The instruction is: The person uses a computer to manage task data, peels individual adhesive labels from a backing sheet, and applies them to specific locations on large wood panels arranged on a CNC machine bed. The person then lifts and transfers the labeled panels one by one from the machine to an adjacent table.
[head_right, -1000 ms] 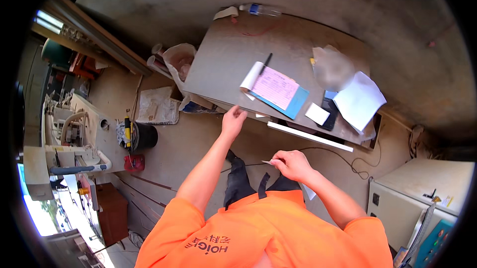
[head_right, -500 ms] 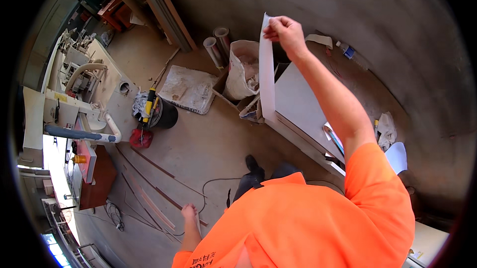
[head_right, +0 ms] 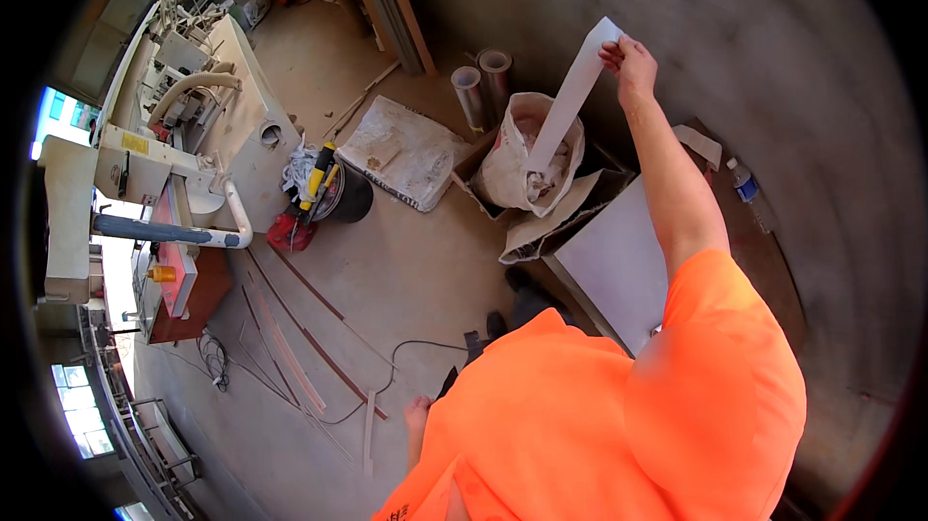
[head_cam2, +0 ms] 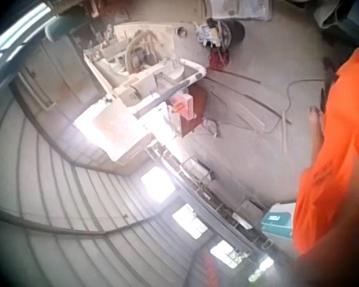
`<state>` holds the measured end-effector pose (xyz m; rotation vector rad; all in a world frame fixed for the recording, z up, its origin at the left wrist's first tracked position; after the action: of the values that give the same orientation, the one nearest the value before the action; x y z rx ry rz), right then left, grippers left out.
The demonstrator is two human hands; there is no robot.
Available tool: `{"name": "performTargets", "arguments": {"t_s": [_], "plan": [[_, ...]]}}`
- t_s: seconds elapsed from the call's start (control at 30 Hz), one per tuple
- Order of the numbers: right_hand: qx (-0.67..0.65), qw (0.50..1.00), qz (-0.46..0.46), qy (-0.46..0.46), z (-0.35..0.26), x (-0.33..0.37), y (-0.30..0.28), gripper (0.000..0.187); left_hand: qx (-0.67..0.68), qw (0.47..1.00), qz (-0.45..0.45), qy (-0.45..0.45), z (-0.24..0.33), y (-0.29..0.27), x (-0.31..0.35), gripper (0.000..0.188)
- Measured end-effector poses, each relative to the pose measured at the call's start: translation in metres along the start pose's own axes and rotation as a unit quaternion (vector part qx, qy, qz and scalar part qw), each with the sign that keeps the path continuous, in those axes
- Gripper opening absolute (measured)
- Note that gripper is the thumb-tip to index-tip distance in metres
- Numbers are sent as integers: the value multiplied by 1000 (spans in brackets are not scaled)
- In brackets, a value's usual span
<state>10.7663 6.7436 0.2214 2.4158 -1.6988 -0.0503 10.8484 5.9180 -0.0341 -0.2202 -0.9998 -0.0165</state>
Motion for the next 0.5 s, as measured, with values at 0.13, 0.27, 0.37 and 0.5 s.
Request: {"name": "performTargets", "arguments": {"t_s": [0.13,0.27,0.37,0.5], "plan": [[210,974,-12,90,134,3,-1,28,40,999,32,16,-3,0,5,53],[455,871,-83,166,269,65,-10,61,69,991,89,71,54,26,53,52],[525,782,-274,196,357,168,5,40,92,987,111,70,44,34,72,50],[533,600,-587,103,352,344,76,33,55,991,123,20,-18,21,93,47]]}}
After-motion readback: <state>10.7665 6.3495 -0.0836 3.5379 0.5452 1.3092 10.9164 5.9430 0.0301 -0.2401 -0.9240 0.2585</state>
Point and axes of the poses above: each hand's wrist, its own x-axis away from the middle knuckle, its own y-axis out of the palm, z = x × y, the point moved 8 cm from there along -x, towards the middle knuckle, and after that the axes turned 10 degrees about x, right-handed, at the moved point
